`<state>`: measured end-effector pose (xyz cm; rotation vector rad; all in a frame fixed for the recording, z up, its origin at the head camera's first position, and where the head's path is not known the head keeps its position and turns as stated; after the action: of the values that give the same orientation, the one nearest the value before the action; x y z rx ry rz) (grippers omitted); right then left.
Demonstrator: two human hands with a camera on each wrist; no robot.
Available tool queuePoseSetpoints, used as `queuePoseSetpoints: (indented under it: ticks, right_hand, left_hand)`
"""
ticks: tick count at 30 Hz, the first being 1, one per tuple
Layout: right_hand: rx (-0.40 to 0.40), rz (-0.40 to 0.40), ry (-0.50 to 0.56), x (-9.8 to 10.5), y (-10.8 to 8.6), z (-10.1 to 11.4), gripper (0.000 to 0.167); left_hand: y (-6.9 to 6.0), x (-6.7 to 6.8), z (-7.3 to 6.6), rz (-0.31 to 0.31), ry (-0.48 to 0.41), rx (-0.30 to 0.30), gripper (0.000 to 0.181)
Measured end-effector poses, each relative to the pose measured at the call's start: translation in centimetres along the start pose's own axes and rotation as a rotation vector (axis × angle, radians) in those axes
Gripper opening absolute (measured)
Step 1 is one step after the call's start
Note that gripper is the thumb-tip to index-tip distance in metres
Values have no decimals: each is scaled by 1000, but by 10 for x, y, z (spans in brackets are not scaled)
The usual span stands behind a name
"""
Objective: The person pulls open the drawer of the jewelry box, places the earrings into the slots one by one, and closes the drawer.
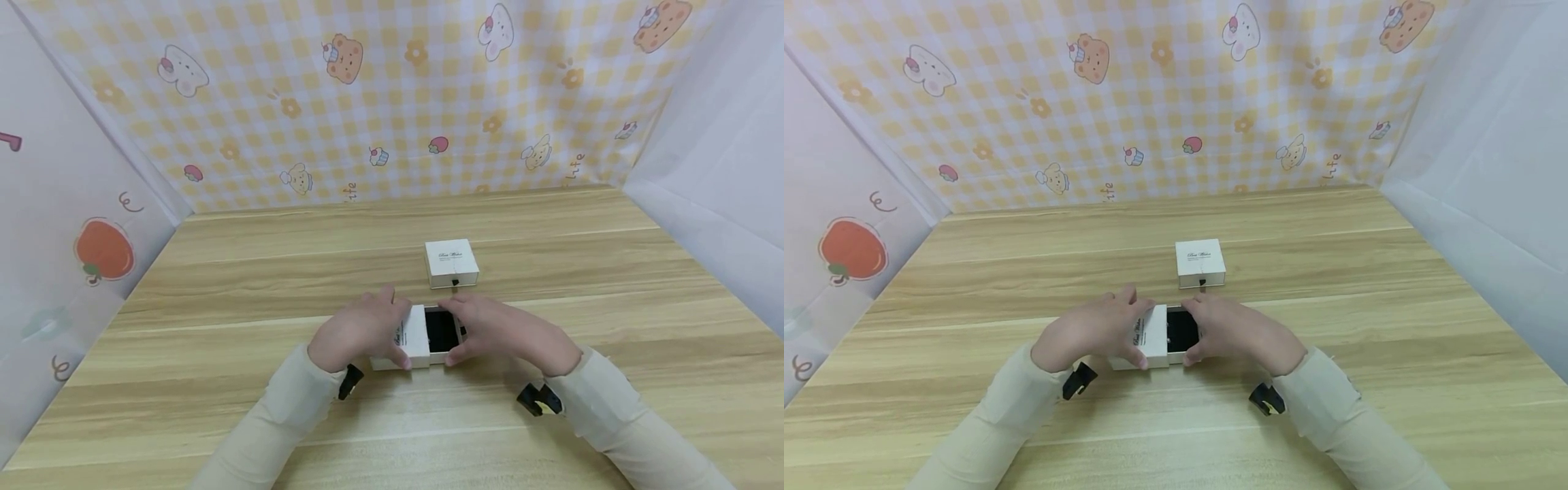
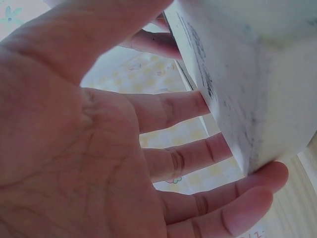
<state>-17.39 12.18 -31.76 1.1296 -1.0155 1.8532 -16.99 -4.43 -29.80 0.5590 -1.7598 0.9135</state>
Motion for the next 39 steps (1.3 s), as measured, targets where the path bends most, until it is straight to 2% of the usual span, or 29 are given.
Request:
queuePoseSetpoints:
  ticks: [16, 26, 39]
  right_hand:
    - [51, -48, -6, -3, 1, 6, 86]
    - [130, -107, -31, -5, 0, 7, 84]
    - [123, -93, -20, -8, 1, 11, 85]
  left_hand:
    - [-3, 3, -2, -16, -12, -15, 61]
    - [-2, 2, -2, -22, -8, -22, 60]
    - [0, 0, -1, -16, 29, -30, 63]
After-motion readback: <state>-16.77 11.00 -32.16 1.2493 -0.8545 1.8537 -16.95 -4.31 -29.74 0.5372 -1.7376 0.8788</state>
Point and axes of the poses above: each hand's wrist, its own y-axis towards the middle knuckle, its own x-axis out of the back of the hand, z = x × y, the point moved 3 cm from there along y, towards the middle knuckle, and after that the axes turned 10 degrees about -x, right-handed, at the moved point
